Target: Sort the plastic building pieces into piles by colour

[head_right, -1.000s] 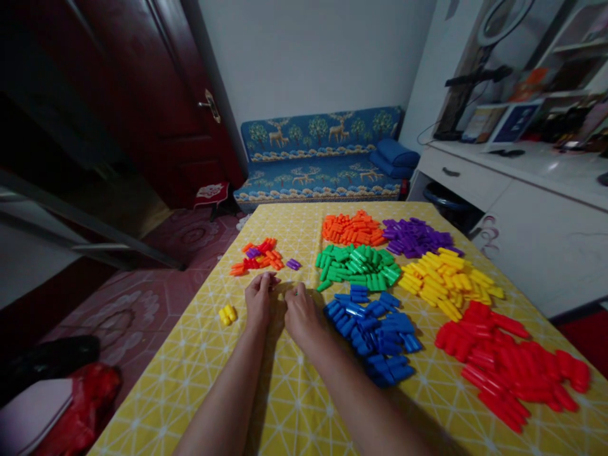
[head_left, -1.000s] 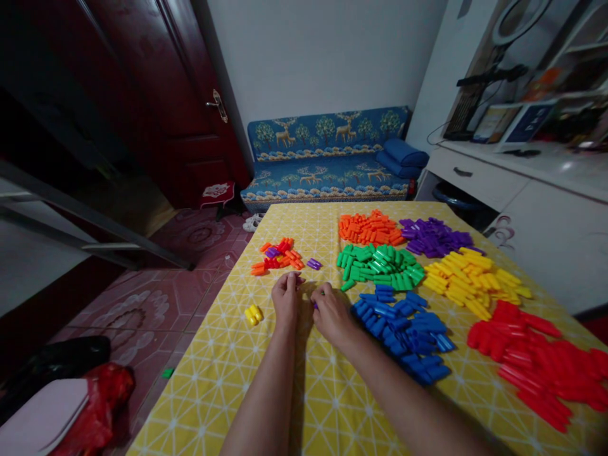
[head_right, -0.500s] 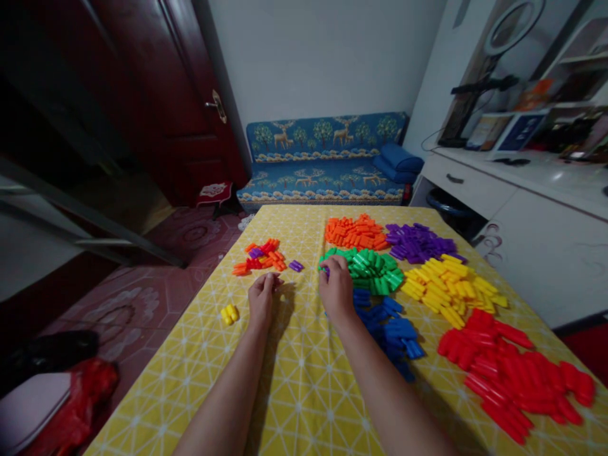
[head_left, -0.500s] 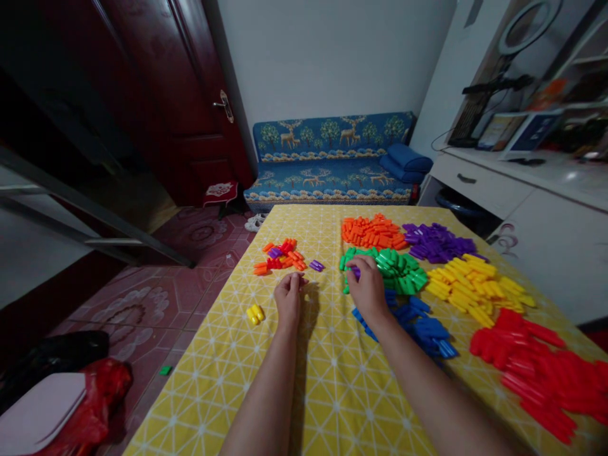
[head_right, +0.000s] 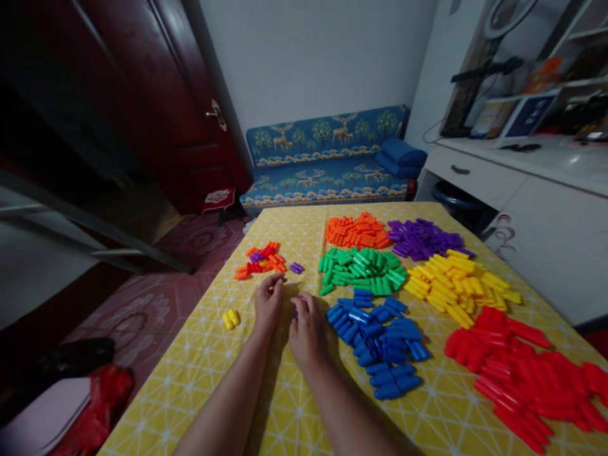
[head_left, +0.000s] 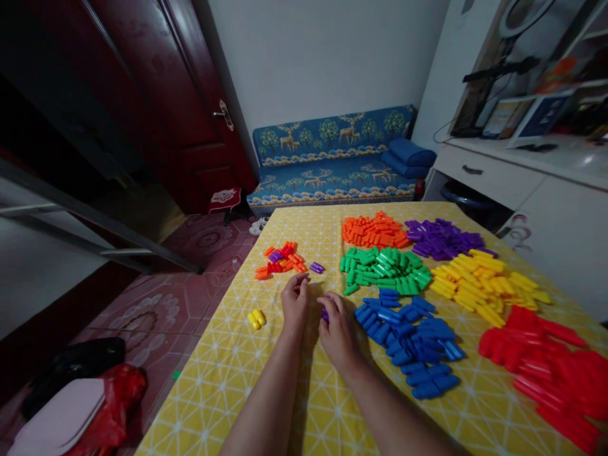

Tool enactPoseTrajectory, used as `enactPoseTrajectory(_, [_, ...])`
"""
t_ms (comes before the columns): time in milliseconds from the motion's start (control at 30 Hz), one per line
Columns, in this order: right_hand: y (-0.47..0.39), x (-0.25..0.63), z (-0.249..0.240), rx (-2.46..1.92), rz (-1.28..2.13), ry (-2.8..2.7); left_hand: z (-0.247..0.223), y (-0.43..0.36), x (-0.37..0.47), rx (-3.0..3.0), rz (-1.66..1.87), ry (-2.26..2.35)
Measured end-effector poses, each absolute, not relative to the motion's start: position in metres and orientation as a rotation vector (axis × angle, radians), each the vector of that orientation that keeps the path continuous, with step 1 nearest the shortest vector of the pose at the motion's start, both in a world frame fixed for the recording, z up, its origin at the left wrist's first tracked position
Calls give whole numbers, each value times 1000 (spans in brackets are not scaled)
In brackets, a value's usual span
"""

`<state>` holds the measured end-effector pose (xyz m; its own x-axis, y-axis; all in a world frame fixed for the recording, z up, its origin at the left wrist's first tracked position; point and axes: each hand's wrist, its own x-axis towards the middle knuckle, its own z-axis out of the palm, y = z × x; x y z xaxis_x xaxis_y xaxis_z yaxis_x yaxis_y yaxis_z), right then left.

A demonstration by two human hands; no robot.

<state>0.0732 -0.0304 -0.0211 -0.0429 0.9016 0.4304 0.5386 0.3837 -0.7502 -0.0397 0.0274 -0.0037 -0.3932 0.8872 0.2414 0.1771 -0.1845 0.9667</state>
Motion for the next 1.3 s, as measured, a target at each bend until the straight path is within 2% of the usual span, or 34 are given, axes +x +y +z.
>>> enactPoseTrajectory(167, [-27,74,-28,-1247,495,-1620,4,57,-33,1583,1535,1539])
enactPoseTrajectory(400, [-24,73,-27,-1232,517,-1514,7,89,-34,2029,1049,1510])
enactPoseTrajectory(567, [-18,78,-25,-1172,550,-1429,3,64,-41,2043,1078,1590])
enactPoseTrajectory(633, [-17,80,-22,-1134,569,-1383,3,46,-42,1908,1215,1591])
enactPoseTrajectory(733, [-19,82,-14,-1064,593,-1316,6,20,-40,1366,1400,1508])
enactPoseTrajectory(867, [-26,79,-4,-983,560,-1393,12,-7,-30,668,1293,1125])
enactPoseTrajectory(967, [-32,78,0,-950,565,-1511,18,-16,-25,481,1217,913])
enactPoseTrajectory(1067, [-34,79,0,-979,563,-1509,24,-17,-28,289,1244,887])
enactPoseTrajectory(1300, [-33,76,-2,-1008,535,-1442,54,-6,-36,-169,1512,891])
